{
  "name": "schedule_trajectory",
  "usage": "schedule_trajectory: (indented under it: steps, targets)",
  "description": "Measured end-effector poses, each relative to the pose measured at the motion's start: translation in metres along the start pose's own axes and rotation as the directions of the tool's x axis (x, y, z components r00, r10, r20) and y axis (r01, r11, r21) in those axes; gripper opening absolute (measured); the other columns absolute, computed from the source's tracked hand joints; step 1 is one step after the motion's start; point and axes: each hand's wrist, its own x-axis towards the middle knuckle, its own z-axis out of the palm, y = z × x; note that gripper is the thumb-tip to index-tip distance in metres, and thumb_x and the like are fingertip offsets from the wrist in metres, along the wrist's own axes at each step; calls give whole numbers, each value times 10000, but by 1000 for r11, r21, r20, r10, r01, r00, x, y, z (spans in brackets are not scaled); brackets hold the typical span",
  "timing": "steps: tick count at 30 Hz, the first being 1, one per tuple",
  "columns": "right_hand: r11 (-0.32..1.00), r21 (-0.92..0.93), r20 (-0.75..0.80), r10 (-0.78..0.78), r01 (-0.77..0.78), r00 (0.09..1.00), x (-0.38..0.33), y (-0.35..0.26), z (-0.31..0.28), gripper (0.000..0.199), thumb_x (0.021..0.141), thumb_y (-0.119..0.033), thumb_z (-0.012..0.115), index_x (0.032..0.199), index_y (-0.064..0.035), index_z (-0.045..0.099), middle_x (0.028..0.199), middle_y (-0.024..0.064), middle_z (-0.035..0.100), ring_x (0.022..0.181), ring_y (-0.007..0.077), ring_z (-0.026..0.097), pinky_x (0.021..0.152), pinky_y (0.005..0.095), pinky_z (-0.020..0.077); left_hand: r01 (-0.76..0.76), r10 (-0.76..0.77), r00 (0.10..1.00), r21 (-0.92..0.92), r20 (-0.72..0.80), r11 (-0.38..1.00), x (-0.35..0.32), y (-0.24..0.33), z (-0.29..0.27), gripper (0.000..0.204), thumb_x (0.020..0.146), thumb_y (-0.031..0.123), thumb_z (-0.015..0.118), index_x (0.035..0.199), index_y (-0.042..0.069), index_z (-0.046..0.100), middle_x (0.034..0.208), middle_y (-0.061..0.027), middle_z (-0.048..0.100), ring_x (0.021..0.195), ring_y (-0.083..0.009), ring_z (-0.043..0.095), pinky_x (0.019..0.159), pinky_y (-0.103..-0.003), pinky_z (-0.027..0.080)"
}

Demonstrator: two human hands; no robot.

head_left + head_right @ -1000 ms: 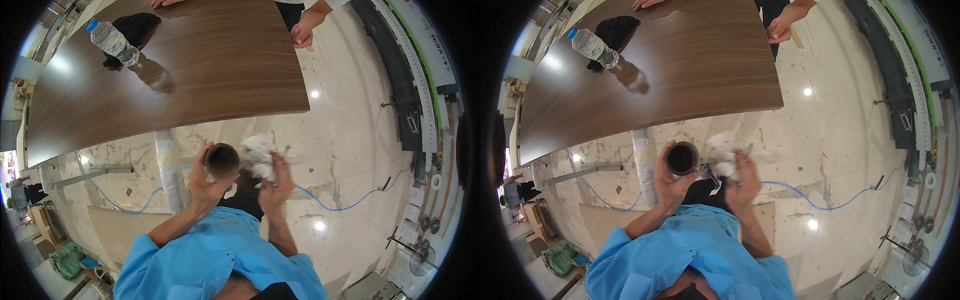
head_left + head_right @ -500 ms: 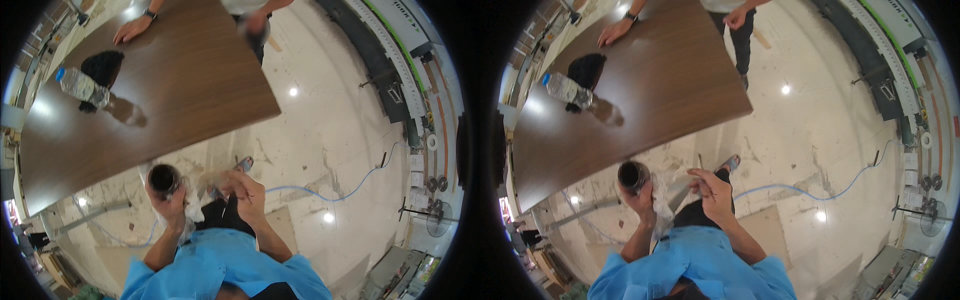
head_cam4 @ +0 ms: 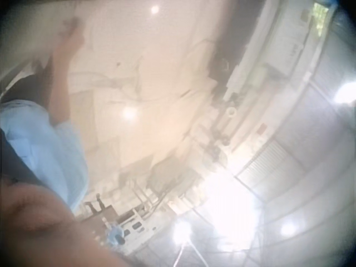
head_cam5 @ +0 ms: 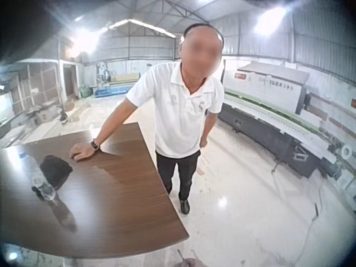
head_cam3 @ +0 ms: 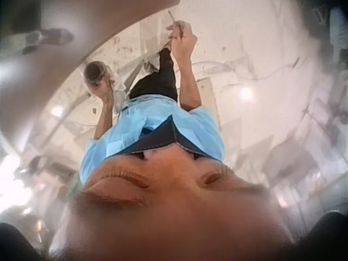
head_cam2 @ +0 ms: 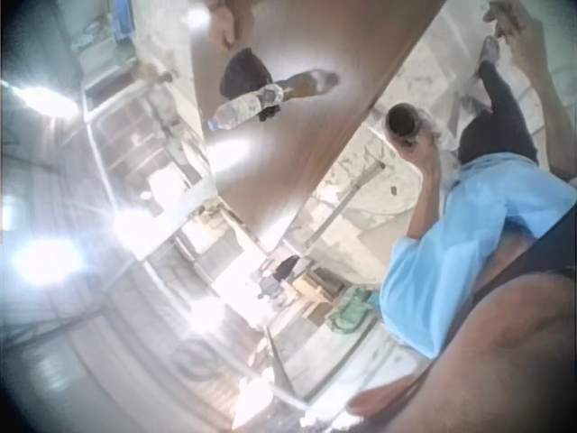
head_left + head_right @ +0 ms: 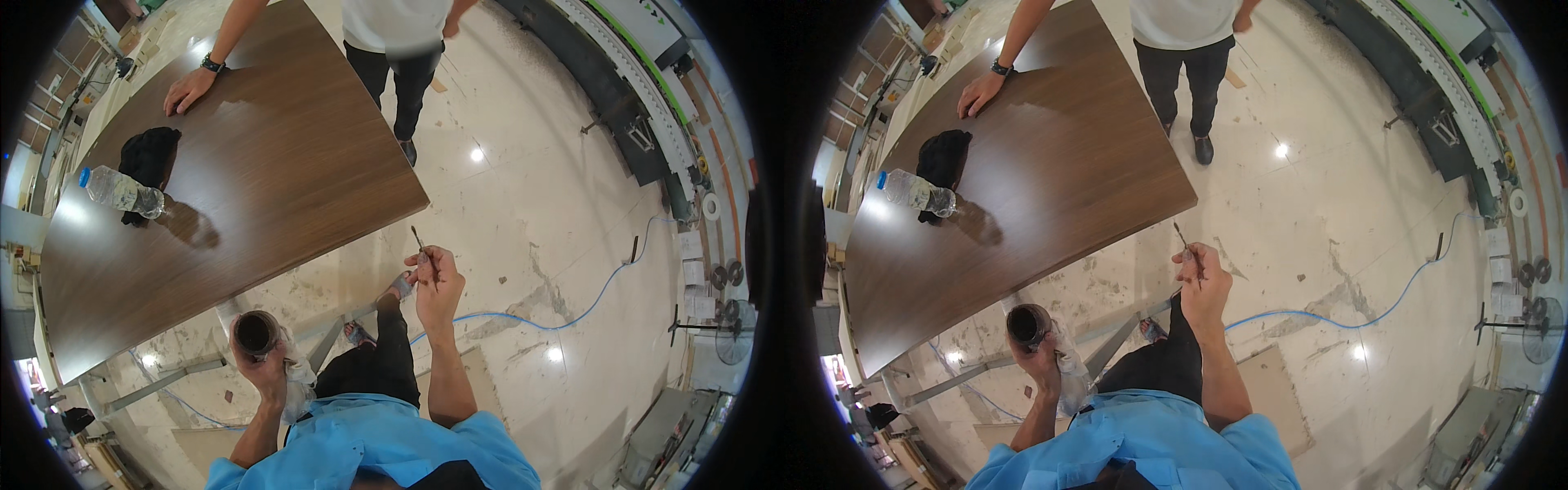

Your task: The person applies a dark liquid finish to the edge of a large wooden tabletop using a small brush and a cloth. They repeatedly dip the brush into a container, apply the finish along the edge, and wipe the surface with a cloth. Another person stands nearby and occasionally touches the table.

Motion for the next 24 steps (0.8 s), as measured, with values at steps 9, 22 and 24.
schedule_trajectory:
  steps: [9,22,24]
  targets:
    - [997,-44,-62,-60,57,996,14,22,9,86,957,-58,563,1022,-8,589,754,75,697,576,97,588,558,240,480,38,-38,999,11,33,999,-5,2,15,776,721,20,748,1409,-17,392,1314,-98,500,1150,-191,540,993,-320,447]
    - [989,-134,-81,-67,56,994,35,32,4,106,962,-86,584,1013,6,598,744,51,680,656,55,600,570,199,461,59,-60,998,59,30,997,0,-11,19,854,724,189,840,1409,-34,381,1365,-112,474,1185,-209,526,1009,-339,443]
    - [988,-109,-8,-107,106,994,34,33,7,99,950,-77,598,1008,3,601,744,49,684,649,55,600,574,202,459,63,-66,997,66,49,996,2,-12,19,857,724,198,841,1410,-34,381,1373,-113,470,1187,-211,525,1012,-338,439]
